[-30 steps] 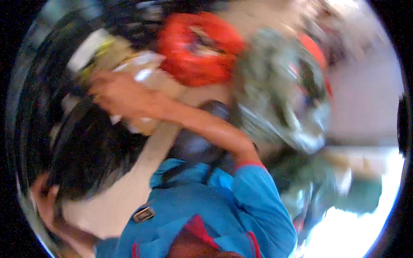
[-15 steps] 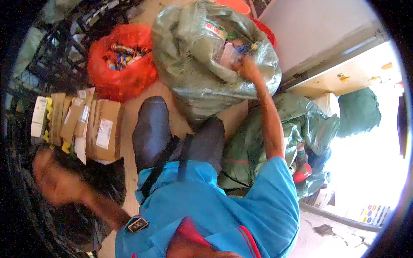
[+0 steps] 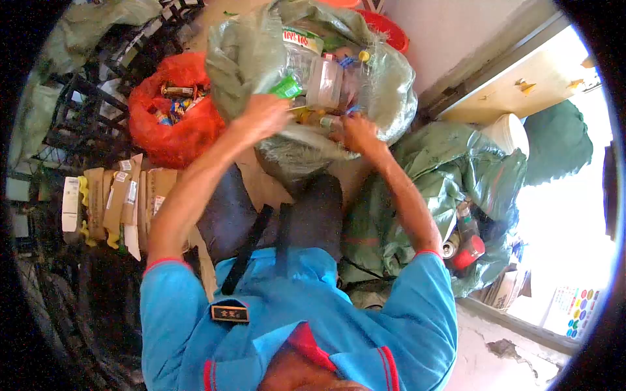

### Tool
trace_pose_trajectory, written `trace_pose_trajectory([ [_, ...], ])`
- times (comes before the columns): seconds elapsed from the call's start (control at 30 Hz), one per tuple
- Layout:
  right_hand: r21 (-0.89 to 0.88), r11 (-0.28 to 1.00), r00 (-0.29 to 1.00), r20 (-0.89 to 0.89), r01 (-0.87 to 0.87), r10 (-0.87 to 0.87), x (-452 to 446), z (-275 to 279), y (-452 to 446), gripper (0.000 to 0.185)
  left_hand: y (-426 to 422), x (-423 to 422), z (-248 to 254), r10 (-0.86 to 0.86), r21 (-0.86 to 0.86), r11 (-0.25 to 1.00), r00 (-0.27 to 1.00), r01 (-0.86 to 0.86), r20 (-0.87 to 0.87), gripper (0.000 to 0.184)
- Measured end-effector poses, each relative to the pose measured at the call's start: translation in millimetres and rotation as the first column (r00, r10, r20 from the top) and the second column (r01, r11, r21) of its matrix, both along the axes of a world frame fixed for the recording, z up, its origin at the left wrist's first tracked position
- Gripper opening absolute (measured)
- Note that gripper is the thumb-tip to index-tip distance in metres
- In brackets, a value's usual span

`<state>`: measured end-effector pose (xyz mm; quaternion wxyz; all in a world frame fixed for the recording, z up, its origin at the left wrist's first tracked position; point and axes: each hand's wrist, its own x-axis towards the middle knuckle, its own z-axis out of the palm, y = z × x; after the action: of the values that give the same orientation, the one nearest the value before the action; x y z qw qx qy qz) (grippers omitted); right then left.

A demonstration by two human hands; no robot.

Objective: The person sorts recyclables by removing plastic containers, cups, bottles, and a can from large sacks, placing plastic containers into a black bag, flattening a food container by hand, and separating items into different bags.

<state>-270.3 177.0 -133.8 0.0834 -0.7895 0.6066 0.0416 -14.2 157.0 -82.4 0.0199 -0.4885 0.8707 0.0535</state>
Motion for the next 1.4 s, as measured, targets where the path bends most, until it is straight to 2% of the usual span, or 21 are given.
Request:
trace_pose_trajectory([
  [0.03, 0.013, 1.0, 1.0, 0.008, 0.0, -0.001, -8, 0, -5, 0.044, 16, 25, 16, 0.049, 0.009, 0.999, 0.997, -0.05, 0.057, 0.032],
  [0.1, 0.174, 0.982, 0.995, 0.053, 0.078, -0.088, -14, 8, -13, 0.045, 41, 57, 15, 0.147, -0.071, 0.986, 0.988, -0.15, -0.051, 0.033],
  [0.17, 0.1, 0.995, 0.995, 0.097, 0.014, -0.024, -11, 0, -11, 0.045, 57, 66, 13, 0.224, -0.006, 0.975, 0.975, -0.224, -0.005, 0.041],
  [0.33, 0.084, 0.967, 0.952, -0.171, -0.242, 0.254, 12, -10, -28, 0.043, 49, 71, 2, 0.377, 0.147, 0.914, 0.925, -0.379, 0.043, 0.062],
  [0.47, 0.161, 0.978, 0.965, -0.201, -0.135, 0.167, 21, 24, -20, 0.046, 47, 82, -3, 0.322, 0.125, 0.937, 0.945, -0.327, 0.062, 0.063],
  [0.53, 0.103, 0.995, 0.997, 0.073, -0.005, -0.002, 17, 35, -6, 0.054, 58, 92, -2, 0.285, 0.113, 0.949, 0.954, -0.294, 0.09, 0.064],
  [0.57, 0.107, 0.994, 0.998, 0.064, -0.008, 0.001, 18, 43, -2, 0.054, 62, 97, -2, 0.245, 0.097, 0.961, 0.962, -0.258, 0.124, 0.064],
  [0.63, 0.136, 0.991, 0.938, 0.342, 0.014, -0.06, 20, 59, 3, 0.061, 59, 110, 0, 0.291, 0.128, 0.946, 0.953, -0.299, 0.081, 0.063],
  [0.77, 0.015, 0.998, 0.897, 0.438, 0.058, -0.059, 21, 35, -14, 0.061, 45, 127, 0, 0.289, 0.209, 0.942, 0.952, -0.263, -0.101, 0.055],
  [0.83, -0.058, 0.995, 0.704, 0.71, 0.078, -0.014, 24, 31, -20, 0.053, 45, 115, 6, 0.259, 0.169, 0.956, 0.959, -0.238, -0.117, 0.049],
  [0.87, -0.034, 0.994, 0.747, 0.663, 0.1, -0.053, 29, 64, -13, 0.049, 43, 107, 9, 0.26, 0.175, 0.958, 0.946, -0.227, -0.196, 0.048],
  [0.93, -0.03, 0.987, 0.489, 0.871, 0.159, -0.052, 26, 107, -1, 0.054, 35, 87, 14, 0.319, 0.255, 0.935, 0.902, -0.249, -0.291, 0.047],
  [0.97, -0.078, 0.982, 0.331, 0.943, 0.174, 0.016, 13, 130, 5, 0.056, 24, 79, 6, 0.305, 0.16, 0.951, 0.879, -0.264, -0.367, 0.046],
  [1.03, -0.198, 0.863, 0.539, 0.837, 0.465, -0.099, -31, 173, 37, 0.056, -5, 59, -20, 0.109, -0.023, 0.987, 0.769, -0.159, -0.63, 0.04],
  [1.1, -0.327, 0.746, 0.553, 0.831, 0.579, -0.065, -72, 188, 61, 0.055, -16, 58, -10, -0.058, -0.342, 0.928, 0.846, -0.151, -0.531, 0.036],
  [1.2, -0.424, 0.443, 0.595, 0.706, 0.79, -0.384, -147, 198, 127, 0.058, -41, 77, -9, -0.149, -0.478, 0.878, 0.958, 0.014, -0.246, 0.033],
  [1.23, -0.397, 0.398, 0.532, 0.781, 0.827, -0.326, -186, 180, 152, 0.06, -44, 80, -7, -0.155, -0.49, 0.868, 0.981, 0.078, -0.119, 0.031],
  [1.3, -0.193, 0.221, 0.289, 0.747, 0.956, -0.598, -192, 182, 220, 0.052, -52, 78, -10, -0.165, -0.487, 0.868, 0.981, 0.097, -0.098, 0.031],
  [1.33, -0.189, 0.195, 0.268, 0.775, 0.962, -0.573, -249, 130, 252, 0.051, -54, 75, -9, -0.147, -0.486, 0.869, 0.986, 0.094, -0.073, 0.031],
  [1.37, -0.328, 0.179, 0.359, 0.652, 0.928, -0.668, -277, 89, 282, 0.049, -57, 78, -4, -0.163, -0.485, 0.868, 0.984, 0.106, -0.078, 0.031],
  [1.4, -0.195, 0.176, 0.245, 0.424, 0.965, -0.872, -281, 69, 296, 0.052, -59, 82, 1, -0.155, -0.519, 0.846, 0.988, 0.124, -0.017, 0.035],
])
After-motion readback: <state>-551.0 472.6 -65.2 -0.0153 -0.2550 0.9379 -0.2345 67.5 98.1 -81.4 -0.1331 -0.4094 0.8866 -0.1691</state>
